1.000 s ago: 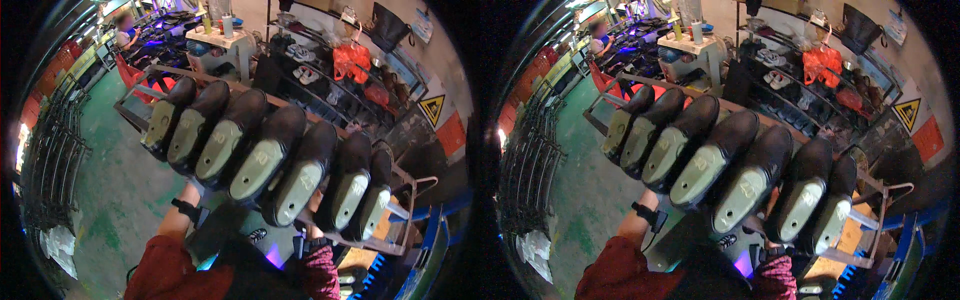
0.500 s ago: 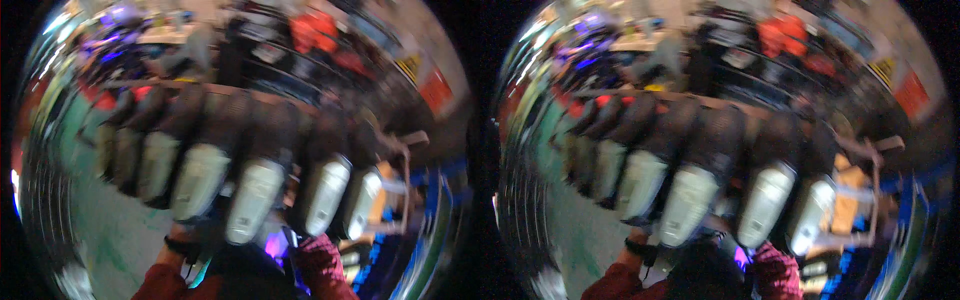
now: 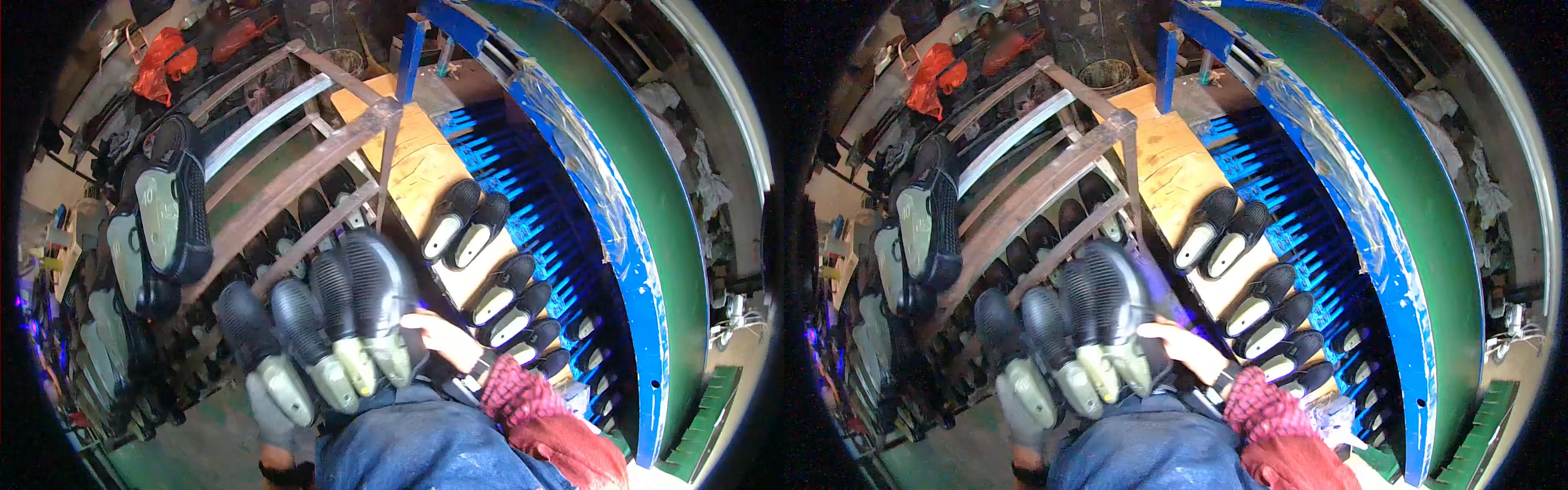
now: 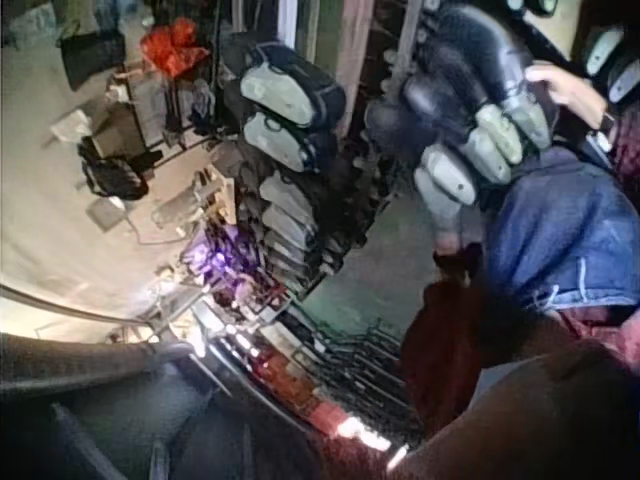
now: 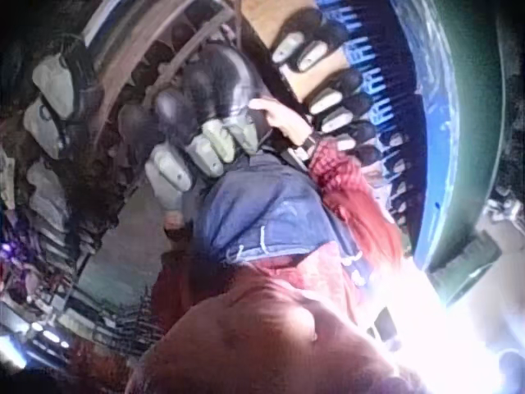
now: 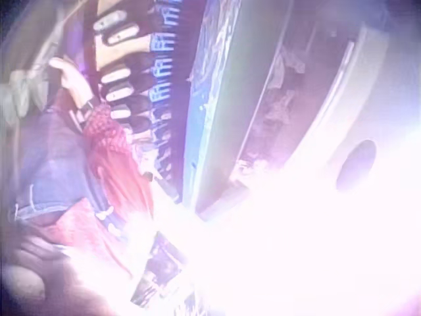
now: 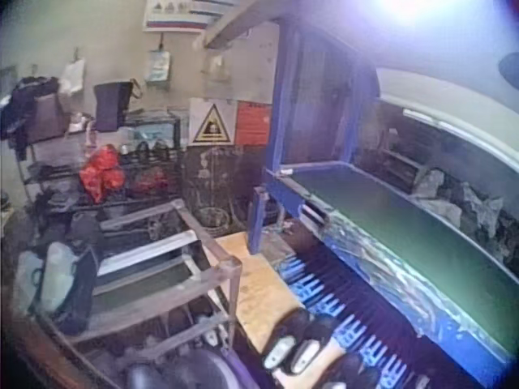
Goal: Apply adhesive to the edge of shoe soles using a brush and organize finished components onto a drying rack.
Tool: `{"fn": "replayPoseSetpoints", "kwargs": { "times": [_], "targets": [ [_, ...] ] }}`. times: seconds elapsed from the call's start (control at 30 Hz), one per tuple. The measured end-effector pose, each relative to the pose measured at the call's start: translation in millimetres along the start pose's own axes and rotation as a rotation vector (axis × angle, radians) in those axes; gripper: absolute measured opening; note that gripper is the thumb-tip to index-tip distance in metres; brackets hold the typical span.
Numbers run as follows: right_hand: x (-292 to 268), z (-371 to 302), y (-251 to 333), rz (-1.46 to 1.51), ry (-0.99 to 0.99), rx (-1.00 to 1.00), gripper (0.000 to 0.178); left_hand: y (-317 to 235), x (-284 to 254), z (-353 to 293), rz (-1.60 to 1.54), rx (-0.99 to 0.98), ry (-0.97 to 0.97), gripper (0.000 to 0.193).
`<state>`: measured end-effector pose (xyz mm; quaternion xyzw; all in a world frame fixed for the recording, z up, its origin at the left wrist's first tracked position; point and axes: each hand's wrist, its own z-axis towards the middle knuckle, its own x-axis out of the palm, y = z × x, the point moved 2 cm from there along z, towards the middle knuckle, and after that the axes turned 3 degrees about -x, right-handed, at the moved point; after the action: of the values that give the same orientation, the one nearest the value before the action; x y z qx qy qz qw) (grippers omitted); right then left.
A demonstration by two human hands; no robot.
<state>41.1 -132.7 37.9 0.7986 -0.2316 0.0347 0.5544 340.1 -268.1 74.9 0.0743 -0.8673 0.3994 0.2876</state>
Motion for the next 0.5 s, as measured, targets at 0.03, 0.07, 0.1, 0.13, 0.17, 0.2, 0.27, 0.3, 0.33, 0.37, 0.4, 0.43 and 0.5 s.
{"fn": "replayPoseSetpoints", "kwargs": {
  "times": [0.03, 0.07, 0.1, 0.13, 0.17, 0.2, 0.27, 0.3, 0.33, 0.37, 0.4, 0.43, 0.5],
  "targets": [
    [-22.7, -23.4, -11.1, -0.204, -0.099, -0.035, 0.047, 8.4, 23.7, 10.5, 0.181, -0.043, 0.096, 0.032],
    [-41.1, -45.9, -22.3, -0.415, -0.204, -0.137, 0.048, 13.1, 44.7, 25.8, 0.312, -0.030, 0.141, 0.025],
    [-58.6, -67.0, -34.1, -0.476, -0.357, -0.165, 0.050, 20.0, 64.5, 39.1, 0.371, -0.105, 0.221, 0.019],
    [-74.1, -88.6, -42.0, -0.644, -0.477, -0.242, 0.052, 29.9, 85.3, 52.7, 0.355, -0.175, 0.304, 0.025],
    [-89.3, -98.6, -49.3, -0.718, -0.706, -0.360, 0.050, 40.2, 105.3, 65.1, 0.269, -0.301, 0.358, 0.032],
    [-105.8, -107.5, -59.8, -0.008, -0.664, -0.272, 0.047, 50.2, 125.4, 77.0, 0.121, -0.483, 0.409, 0.040],
    [-126.2, -118.1, -63.9, 0.944, -0.479, -0.362, 0.049, 67.7, 168.4, 98.9, 0.323, -0.482, 0.446, 0.060],
    [-134.3, -123.8, -63.9, 0.955, -0.562, -0.339, 0.052, 77.6, 192.5, 106.7, 0.375, -0.403, 0.565, 0.069],
    [-137.4, -133.6, -61.2, 0.922, -0.653, -0.364, 0.055, 86.6, 216.6, 115.3, 0.481, -0.351, 0.650, 0.078],
    [-143.8, -140.0, -60.5, 1.025, -0.994, -0.459, 0.055, 95.2, 239.6, 124.3, 0.554, -0.339, 0.692, 0.085],
    [-141.1, -150.7, -54.4, 0.499, -1.112, -0.507, 0.054, 103.6, 259.3, 131.3, 0.631, -0.326, 0.748, 0.093],
    [-136.4, -157.2, -47.7, 0.065, -1.170, -0.560, 0.053, 115.0, 276.2, 133.8, 0.721, -0.353, 0.777, 0.095],
    [-131.7, -164.1, -41.9, 0.242, -1.114, -0.663, 0.053, 138.4, 301.9, 135.3, 0.386, -0.537, 0.892, 0.098]
  ]
}}
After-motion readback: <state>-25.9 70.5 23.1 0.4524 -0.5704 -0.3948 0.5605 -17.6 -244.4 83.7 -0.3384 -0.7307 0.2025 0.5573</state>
